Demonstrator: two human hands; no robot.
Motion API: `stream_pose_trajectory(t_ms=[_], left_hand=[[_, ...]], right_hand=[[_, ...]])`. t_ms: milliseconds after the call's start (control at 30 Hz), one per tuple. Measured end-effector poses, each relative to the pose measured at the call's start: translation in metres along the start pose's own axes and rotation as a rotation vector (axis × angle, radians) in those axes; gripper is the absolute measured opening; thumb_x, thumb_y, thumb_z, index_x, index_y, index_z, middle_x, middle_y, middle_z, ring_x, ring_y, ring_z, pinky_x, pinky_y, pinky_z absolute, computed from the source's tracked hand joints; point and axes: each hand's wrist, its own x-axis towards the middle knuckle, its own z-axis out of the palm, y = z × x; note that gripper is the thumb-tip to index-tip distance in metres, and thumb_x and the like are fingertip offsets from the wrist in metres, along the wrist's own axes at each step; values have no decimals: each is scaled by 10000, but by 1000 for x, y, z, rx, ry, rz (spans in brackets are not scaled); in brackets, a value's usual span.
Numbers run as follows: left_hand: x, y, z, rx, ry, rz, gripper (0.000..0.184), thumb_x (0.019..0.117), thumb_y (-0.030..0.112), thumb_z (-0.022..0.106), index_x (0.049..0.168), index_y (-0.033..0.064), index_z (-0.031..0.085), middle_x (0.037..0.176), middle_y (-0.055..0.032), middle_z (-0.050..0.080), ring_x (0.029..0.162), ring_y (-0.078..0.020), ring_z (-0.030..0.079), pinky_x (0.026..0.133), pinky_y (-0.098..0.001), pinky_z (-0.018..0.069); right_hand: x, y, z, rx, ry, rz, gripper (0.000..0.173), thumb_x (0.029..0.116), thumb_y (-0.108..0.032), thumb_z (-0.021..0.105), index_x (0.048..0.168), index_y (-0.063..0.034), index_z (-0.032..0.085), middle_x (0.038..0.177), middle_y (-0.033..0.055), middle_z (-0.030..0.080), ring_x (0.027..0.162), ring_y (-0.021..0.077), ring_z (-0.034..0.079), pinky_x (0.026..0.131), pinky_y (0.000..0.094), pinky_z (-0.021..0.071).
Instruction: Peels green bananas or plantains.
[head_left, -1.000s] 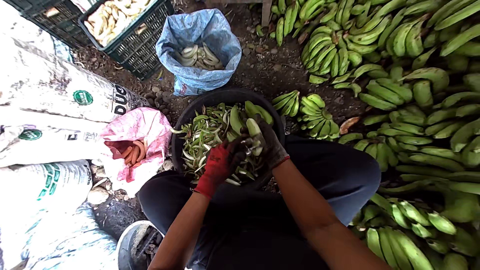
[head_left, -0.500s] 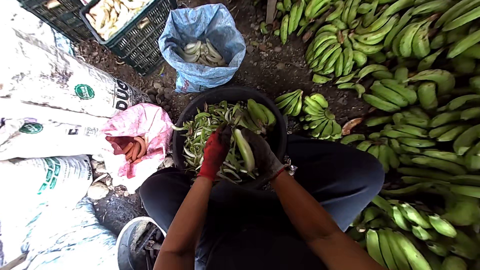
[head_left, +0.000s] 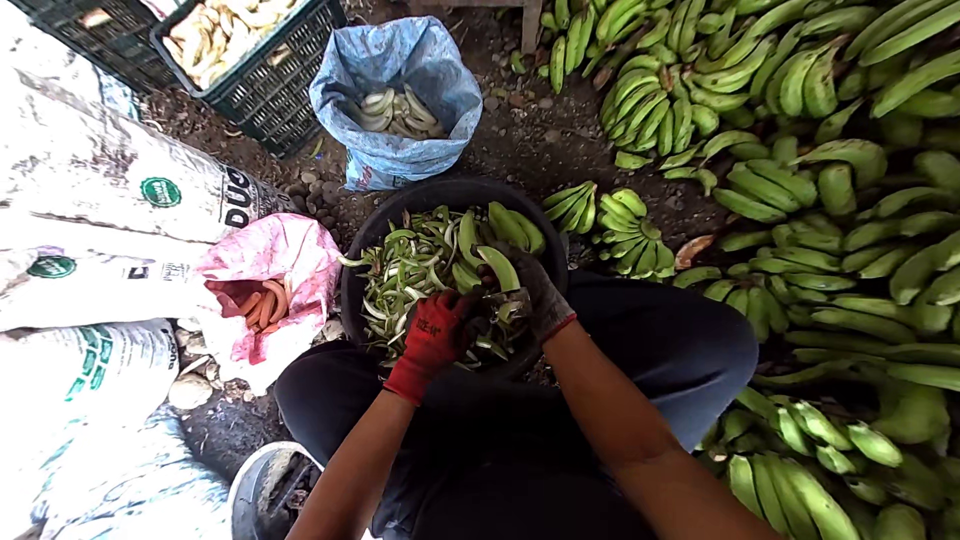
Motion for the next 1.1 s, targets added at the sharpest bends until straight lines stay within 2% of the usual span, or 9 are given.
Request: stream_pose_trajectory(t_ms=[133, 233, 300, 433, 667, 833, 900, 967, 1100], left_hand=[[15, 0, 4, -36, 82, -239, 470, 1007, 386, 545, 1426, 184, 612, 1220, -237, 663, 1072, -447, 649, 876, -643, 499], [26, -2, -3, -141, 88, -434, 475, 1071, 401, 447, 1473, 173, 556, 1231, -242, 651, 1013, -438, 665, 830, -643, 523], [27, -7, -10, -289, 62, -494, 510, 1095, 468, 358, 1486, 192, 533, 1227, -196, 667, 1017, -374, 675, 853, -614, 536], [21, -17, -12, -469, 50, -509, 492, 1095, 497, 357, 1444, 220, 566, 1217, -128, 690, 1056, -295, 671, 898, -567, 530], [-4, -69, 1, -433, 219, -709, 433, 1108, 337, 407, 1423, 74, 546, 1293, -210, 645, 1194, -350, 624, 1020, -583, 482], [-6, -73, 3, -547, 247, -744, 403, 1092, 280, 464, 1413, 48, 540, 1209, -222, 661, 1086, -337, 652, 949, -553, 518], [-5, -72, 4, -578, 235, -761, 388, 1087, 266, 476, 1400, 47, 549, 1206, -213, 662, 1070, -322, 657, 933, -539, 528], [-3, -68, 2, -667, 271, -792, 380, 1101, 278, 442, 1374, 42, 564, 1144, -182, 660, 978, -267, 653, 855, -483, 551], [3, -63, 1, -740, 284, -815, 346, 1110, 265, 428, 1323, 32, 569, 1017, -117, 631, 845, -172, 600, 773, -381, 528]], right_hand=[[-11, 19, 18, -139, 65, -176, 369, 1081, -423, 420, 1261, -151, 594, 949, 3, 659, 795, 79, 637, 696, 287, 567], [-18, 22, 21, -424, 30, -323, 417, 1100, -407, 390, 1371, -156, 583, 1094, 26, 670, 909, 85, 639, 797, 311, 568], [-14, 26, 15, -514, 26, -349, 426, 1086, -431, 408, 1296, -134, 630, 1024, 43, 675, 849, 114, 644, 751, 338, 573], [-8, 27, 2, -647, 22, -264, 420, 1088, -387, 420, 1302, -99, 638, 1071, 88, 688, 890, 158, 666, 788, 365, 586], [-7, 19, 2, -1002, -52, 107, 618, 937, -478, 677, 1458, -172, 550, 1266, 135, 668, 1101, 260, 665, 960, 514, 539], [36, -75, 58, -922, 149, -317, 488, 986, -442, 626, 1332, -99, 604, 1110, 149, 696, 964, 271, 684, 858, 537, 562], [54, -118, 89, -592, 145, -550, 525, 1024, -373, 578, 1419, -43, 475, 1079, 132, 671, 879, 216, 683, 772, 424, 602], [59, -146, 107, -443, 168, -638, 729, 1012, -437, 600, 1591, -131, 278, 1271, 132, 615, 992, 219, 673, 818, 407, 601], [54, -115, 88, -1017, 266, -595, 707, 1011, -512, 531, 1568, -126, 329, 1243, 195, 646, 1060, 326, 662, 893, 577, 543]])
